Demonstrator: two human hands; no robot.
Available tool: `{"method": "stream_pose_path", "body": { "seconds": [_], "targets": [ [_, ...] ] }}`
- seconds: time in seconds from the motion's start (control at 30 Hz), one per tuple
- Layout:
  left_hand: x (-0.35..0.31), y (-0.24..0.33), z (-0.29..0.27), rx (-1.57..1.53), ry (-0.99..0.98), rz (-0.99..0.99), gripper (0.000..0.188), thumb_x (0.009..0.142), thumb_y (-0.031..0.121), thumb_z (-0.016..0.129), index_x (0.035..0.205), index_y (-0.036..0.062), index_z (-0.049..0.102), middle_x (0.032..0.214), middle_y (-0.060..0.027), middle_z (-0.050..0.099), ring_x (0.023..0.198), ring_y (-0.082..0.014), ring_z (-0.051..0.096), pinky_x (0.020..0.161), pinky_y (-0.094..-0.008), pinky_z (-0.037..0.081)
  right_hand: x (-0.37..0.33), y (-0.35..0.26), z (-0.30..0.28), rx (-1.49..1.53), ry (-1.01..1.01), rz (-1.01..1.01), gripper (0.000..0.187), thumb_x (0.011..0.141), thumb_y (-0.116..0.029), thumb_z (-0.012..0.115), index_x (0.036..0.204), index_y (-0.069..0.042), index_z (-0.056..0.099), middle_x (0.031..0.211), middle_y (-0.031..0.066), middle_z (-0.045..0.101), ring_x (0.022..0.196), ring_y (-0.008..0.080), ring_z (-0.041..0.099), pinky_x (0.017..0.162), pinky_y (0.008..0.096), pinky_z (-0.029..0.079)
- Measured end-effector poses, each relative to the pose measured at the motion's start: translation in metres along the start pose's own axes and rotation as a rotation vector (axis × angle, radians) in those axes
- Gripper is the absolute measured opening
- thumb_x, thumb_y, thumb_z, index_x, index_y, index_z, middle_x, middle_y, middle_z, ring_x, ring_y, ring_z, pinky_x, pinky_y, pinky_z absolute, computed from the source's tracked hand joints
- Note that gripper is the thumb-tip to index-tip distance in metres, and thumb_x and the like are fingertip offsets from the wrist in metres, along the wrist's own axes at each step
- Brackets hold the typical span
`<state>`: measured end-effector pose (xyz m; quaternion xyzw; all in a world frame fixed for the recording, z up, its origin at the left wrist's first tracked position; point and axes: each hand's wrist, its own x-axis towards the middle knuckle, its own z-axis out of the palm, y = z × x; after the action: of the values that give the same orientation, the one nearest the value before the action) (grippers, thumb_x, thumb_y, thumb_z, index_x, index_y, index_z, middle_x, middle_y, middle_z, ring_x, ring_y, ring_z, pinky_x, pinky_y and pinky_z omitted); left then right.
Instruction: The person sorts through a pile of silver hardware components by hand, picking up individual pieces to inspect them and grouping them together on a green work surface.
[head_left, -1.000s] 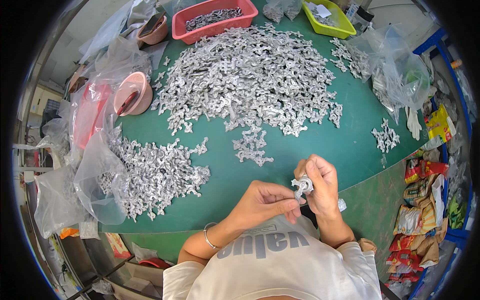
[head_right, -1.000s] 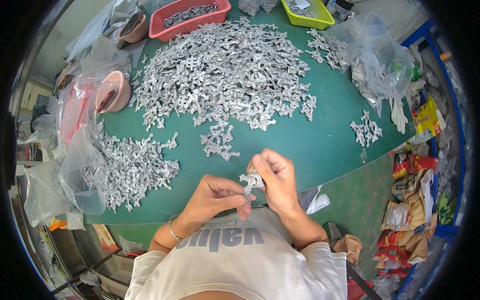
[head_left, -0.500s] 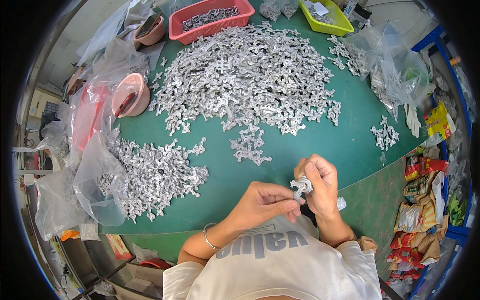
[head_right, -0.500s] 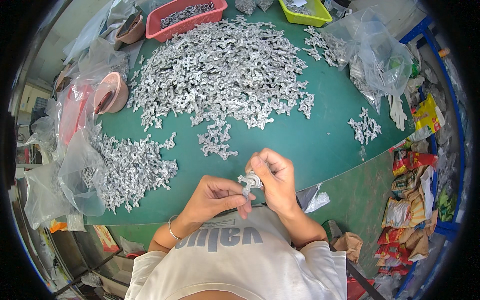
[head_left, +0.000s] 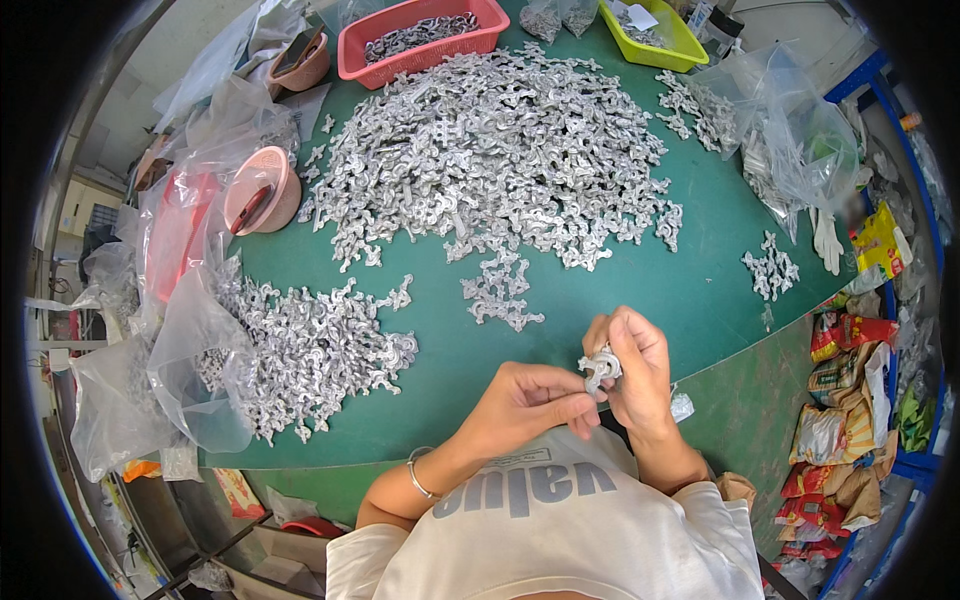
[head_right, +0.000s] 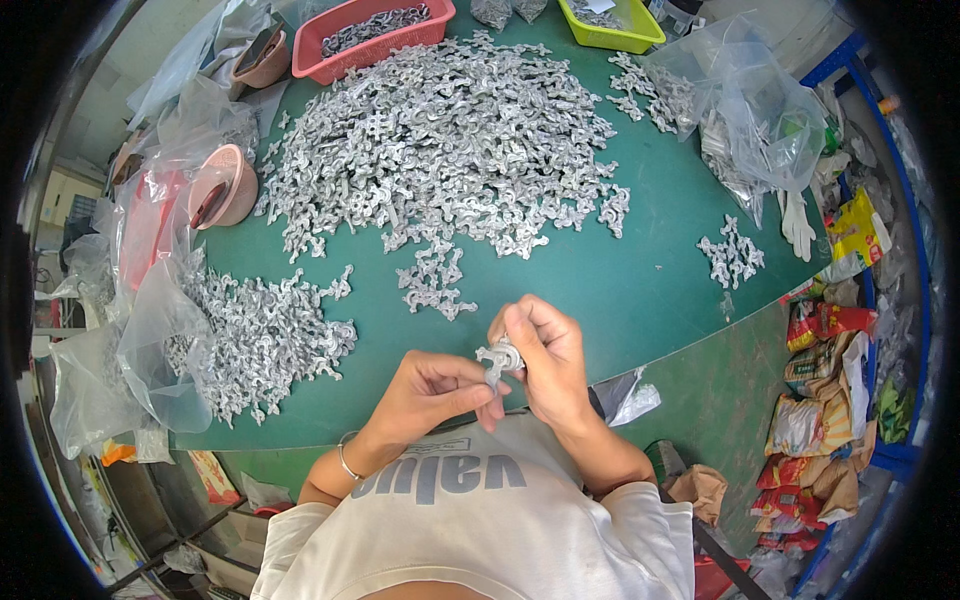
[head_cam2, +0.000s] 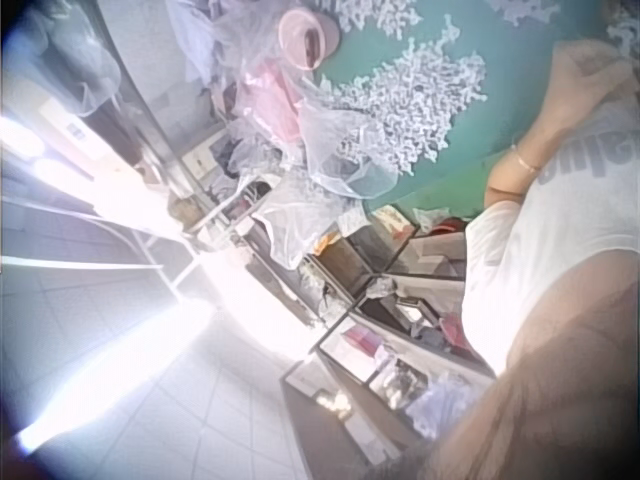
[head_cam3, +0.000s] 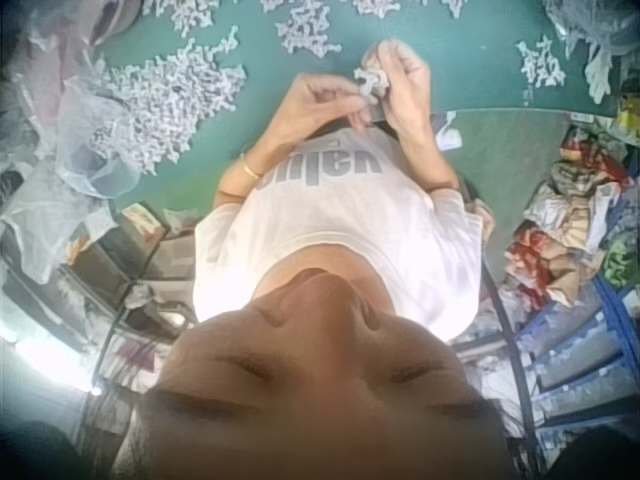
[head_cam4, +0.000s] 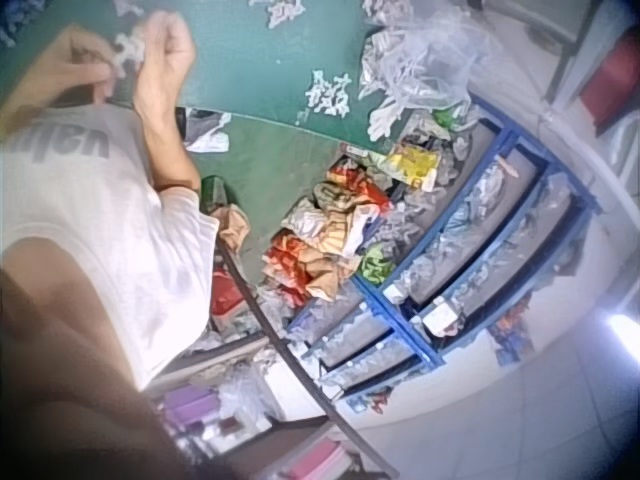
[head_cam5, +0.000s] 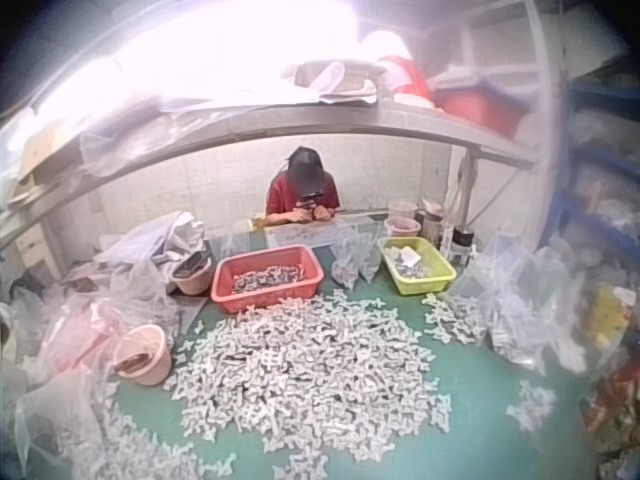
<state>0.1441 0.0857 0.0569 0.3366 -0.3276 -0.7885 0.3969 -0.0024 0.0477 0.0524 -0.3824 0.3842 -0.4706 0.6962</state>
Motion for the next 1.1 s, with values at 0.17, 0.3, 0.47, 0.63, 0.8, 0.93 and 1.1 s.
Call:
{"method": "stream_pose_path", "body": {
  "seconds": [0.17,0.3,0.47,0.63,0.8,0.93,1.1],
  "targets": [
    [0.007,-0.015,0.001,0.304,0.124,0.203,0.013,0.083,0.002,0.055,0.093,-0.0043,0.061,0.078,-0.0107,0.062,0.069,-0.0143,0.061,0.065,-0.0249,0.049,0.004,0.013,0.0,0.197,-0.038,-0.056,0.032,0.093,-0.028,0.039,0.071,-0.005,0.044,0.07,0.0017,0.043,0.055,0.0051,0.036,0.047,0.0175,0.029],
    [0.011,-0.017,-0.004,0.379,0.119,0.154,0.015,0.086,0.008,0.053,0.091,-0.004,0.06,0.076,-0.0092,0.061,0.069,-0.0132,0.059,0.062,-0.0243,0.048,0.005,0.016,0.004,0.268,0.007,0.069,0.033,0.094,-0.032,0.035,0.073,-0.007,0.041,0.075,0.0035,0.039,0.062,0.009,0.037,0.051,0.0202,0.032],
    [0.013,-0.017,-0.02,-0.223,-0.022,-0.038,0.024,0.089,0.019,0.049,0.089,-0.0031,0.059,0.073,-0.0067,0.059,0.063,-0.0117,0.056,0.057,-0.0236,0.046,0.004,0.006,0.011,0.336,0.008,0.173,0.029,0.094,-0.031,0.034,0.085,-0.005,0.044,0.083,0.0056,0.042,0.069,0.0115,0.041,0.052,0.0202,0.035],
    [0.01,-0.013,-0.015,-0.325,-0.045,-0.038,0.025,0.089,0.02,0.05,0.091,-0.0027,0.059,0.072,-0.0063,0.058,0.064,-0.0109,0.055,0.057,-0.0234,0.046,0.002,0.0,0.011,0.366,-0.007,0.18,0.027,0.094,-0.027,0.033,0.09,-0.003,0.046,0.087,0.0075,0.045,0.071,0.0118,0.042,0.052,0.0197,0.036],
    [0.01,-0.012,-0.013,-0.341,-0.071,-0.033,0.025,0.089,0.02,0.05,0.091,-0.0023,0.06,0.072,-0.0065,0.059,0.063,-0.0112,0.056,0.057,-0.0232,0.046,-0.002,-0.001,0.012,0.352,-0.001,0.143,0.026,0.094,-0.025,0.033,0.089,-0.003,0.046,0.087,0.0078,0.044,0.072,0.0117,0.042,0.051,0.0194,0.036],
    [0.007,-0.009,-0.009,-0.203,-0.013,0.0,0.023,0.088,0.018,0.052,0.091,-0.0034,0.059,0.073,-0.0066,0.059,0.065,-0.0122,0.057,0.058,-0.024,0.047,-0.001,0.001,0.006,0.385,-0.102,0.149,0.027,0.094,-0.028,0.035,0.089,-0.005,0.048,0.089,0.0052,0.046,0.074,0.0096,0.043,0.057,0.0202,0.036],
    [0.006,-0.014,0.006,0.855,0.351,0.352,0.022,0.083,0.011,0.058,0.097,-0.0052,0.051,0.076,-0.0109,0.061,0.071,-0.0144,0.06,0.063,-0.0268,0.048,0.003,0.017,0.013,0.292,0.047,0.067,0.031,0.095,-0.029,0.031,0.088,-0.004,0.048,0.088,0.0063,0.045,0.077,0.0127,0.042,0.067,0.0255,0.038]
  ]
}}
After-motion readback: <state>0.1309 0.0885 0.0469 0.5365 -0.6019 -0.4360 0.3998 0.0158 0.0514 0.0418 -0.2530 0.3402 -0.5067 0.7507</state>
